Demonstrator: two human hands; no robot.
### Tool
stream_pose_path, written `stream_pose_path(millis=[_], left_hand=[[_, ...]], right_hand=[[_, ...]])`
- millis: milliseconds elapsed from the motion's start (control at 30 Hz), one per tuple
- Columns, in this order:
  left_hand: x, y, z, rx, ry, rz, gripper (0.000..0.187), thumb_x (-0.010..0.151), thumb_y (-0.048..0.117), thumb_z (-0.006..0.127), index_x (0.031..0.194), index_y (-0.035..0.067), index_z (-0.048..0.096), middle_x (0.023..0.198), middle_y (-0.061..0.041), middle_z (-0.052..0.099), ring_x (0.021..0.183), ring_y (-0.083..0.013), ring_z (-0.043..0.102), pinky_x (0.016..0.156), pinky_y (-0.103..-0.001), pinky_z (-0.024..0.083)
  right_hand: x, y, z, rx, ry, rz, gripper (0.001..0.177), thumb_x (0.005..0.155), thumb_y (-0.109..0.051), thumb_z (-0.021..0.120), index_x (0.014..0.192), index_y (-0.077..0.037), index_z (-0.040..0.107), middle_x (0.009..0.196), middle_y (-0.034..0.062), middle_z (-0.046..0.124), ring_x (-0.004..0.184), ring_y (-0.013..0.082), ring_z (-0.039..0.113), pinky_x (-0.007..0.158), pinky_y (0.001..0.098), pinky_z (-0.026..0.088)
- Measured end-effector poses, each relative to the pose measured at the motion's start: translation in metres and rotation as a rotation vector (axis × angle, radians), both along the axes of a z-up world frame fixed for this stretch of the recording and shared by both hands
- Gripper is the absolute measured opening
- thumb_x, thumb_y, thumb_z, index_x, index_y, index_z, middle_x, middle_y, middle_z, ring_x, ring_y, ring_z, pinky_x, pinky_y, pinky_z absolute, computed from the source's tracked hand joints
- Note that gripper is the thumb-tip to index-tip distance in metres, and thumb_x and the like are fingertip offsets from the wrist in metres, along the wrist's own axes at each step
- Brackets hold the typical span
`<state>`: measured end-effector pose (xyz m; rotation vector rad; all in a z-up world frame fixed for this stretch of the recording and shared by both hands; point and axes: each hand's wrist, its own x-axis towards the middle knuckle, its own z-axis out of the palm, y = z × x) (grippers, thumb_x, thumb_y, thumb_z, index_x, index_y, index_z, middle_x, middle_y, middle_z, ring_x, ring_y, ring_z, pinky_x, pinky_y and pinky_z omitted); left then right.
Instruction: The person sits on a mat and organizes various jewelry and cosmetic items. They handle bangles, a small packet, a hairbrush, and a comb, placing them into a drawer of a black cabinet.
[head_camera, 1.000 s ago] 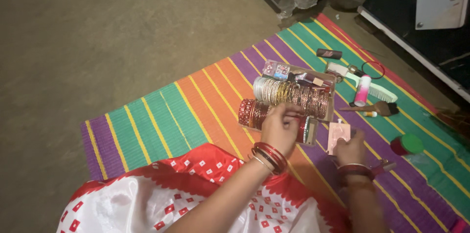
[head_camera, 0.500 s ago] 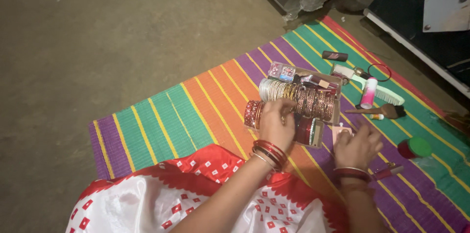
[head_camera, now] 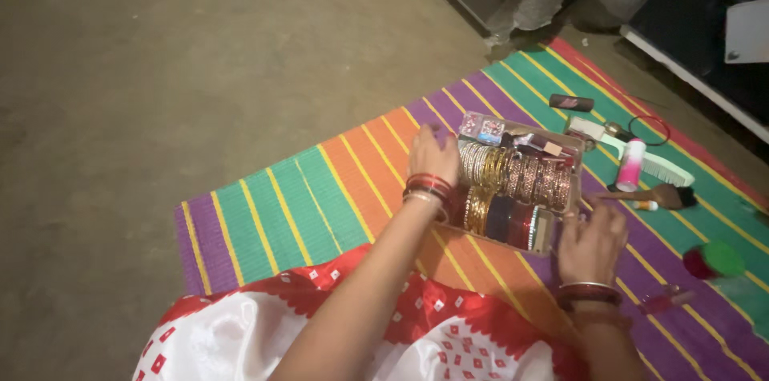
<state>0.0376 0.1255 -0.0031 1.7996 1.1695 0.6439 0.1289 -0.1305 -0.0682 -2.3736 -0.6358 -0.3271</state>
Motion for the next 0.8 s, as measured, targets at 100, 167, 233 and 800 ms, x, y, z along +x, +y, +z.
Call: stream_pose_path(millis=[100, 167, 233, 800], left_hand=[[0.013, 0.023, -0.025, 0.091, -0.012, -0.064, 0.054, 0.099, 0.038, 0.051, 0.128, -0.007, 0.061, 0.131, -0.031, 0.062, 0.125, -0.0427, 0.059, 0.11, -0.049, 0.044], [0.019, 0.028, -0.04, -0.133, 0.02, -0.106, 0.058, 0.097, 0.041, 0.044, 0.128, -0.004, 0.062, 0.131, -0.03, 0.063, 0.124, -0.0419, 0.062, 0.108, -0.049, 0.045], [0.021, 0.033, -0.049, -0.23, 0.037, -0.166, 0.063, 0.097, 0.045, 0.038, 0.13, -0.002, 0.062, 0.131, -0.03, 0.063, 0.124, -0.0425, 0.061, 0.108, -0.049, 0.044], [0.008, 0.036, -0.054, -0.215, 0.204, -0.532, 0.081, 0.101, 0.059, 0.022, 0.141, -0.003, 0.055, 0.142, -0.033, 0.053, 0.139, -0.0448, 0.048, 0.118, -0.046, 0.034]], right_hand=[[0.007, 0.005, -0.002, 0.059, 0.038, 0.068, 0.048, 0.103, -0.025, 0.059, 0.14, 0.005, 0.053, 0.142, 0.0346, 0.049, 0.128, 0.0524, 0.051, 0.108, 0.0573, 0.041], [0.014, 0.008, -0.004, 0.091, 0.094, 0.068, 0.052, 0.105, -0.029, 0.054, 0.144, 0.005, 0.05, 0.146, 0.0353, 0.046, 0.127, 0.0515, 0.052, 0.105, 0.0548, 0.043], [0.021, 0.011, -0.006, 0.099, 0.163, 0.057, 0.056, 0.106, -0.033, 0.049, 0.148, 0.003, 0.046, 0.146, 0.0339, 0.048, 0.128, 0.05, 0.052, 0.105, 0.0539, 0.043], [0.053, 0.015, -0.032, -0.016, 0.359, -0.039, 0.05, 0.108, -0.034, 0.041, 0.148, -0.007, 0.055, 0.137, 0.0263, 0.063, 0.127, 0.0454, 0.06, 0.111, 0.053, 0.044]])
